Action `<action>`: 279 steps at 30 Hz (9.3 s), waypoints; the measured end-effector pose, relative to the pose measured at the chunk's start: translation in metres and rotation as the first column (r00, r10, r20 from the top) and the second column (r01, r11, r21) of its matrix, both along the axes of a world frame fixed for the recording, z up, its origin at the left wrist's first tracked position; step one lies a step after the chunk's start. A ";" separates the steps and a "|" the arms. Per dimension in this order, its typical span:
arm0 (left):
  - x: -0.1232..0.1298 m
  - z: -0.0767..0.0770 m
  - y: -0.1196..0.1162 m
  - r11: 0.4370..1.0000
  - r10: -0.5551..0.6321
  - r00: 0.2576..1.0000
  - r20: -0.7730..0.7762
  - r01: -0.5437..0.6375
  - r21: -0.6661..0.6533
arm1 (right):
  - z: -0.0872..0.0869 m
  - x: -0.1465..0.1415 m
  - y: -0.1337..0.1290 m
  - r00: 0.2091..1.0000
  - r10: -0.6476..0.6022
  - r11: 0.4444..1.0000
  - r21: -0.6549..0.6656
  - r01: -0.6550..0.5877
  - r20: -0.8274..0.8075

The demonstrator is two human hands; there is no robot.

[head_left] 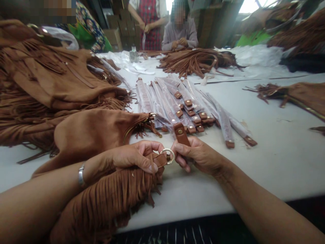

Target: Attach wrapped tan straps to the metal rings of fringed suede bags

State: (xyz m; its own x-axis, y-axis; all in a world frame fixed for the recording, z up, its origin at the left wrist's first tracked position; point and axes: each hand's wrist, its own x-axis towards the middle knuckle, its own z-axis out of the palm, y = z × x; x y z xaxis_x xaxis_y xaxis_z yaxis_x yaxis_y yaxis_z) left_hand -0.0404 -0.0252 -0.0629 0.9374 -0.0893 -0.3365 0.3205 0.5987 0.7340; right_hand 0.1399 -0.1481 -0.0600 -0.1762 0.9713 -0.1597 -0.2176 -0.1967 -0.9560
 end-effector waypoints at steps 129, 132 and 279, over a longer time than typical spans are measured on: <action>-0.020 0.024 -0.054 -0.528 -0.194 0.973 -0.122 0.001 0.849 | 0.022 -0.061 -0.062 0.080 -0.086 0.992 0.093 -0.085 0.993; -0.018 0.024 -0.055 -0.528 -0.163 0.978 -0.132 0.027 0.849 | 0.015 -0.062 -0.064 -0.065 -0.209 0.968 0.197 -0.156 0.976; -0.003 -0.009 -0.073 -0.528 -0.145 0.982 0.119 -0.179 0.830 | 0.022 -0.080 -0.071 0.202 -0.252 0.958 0.214 0.193 0.947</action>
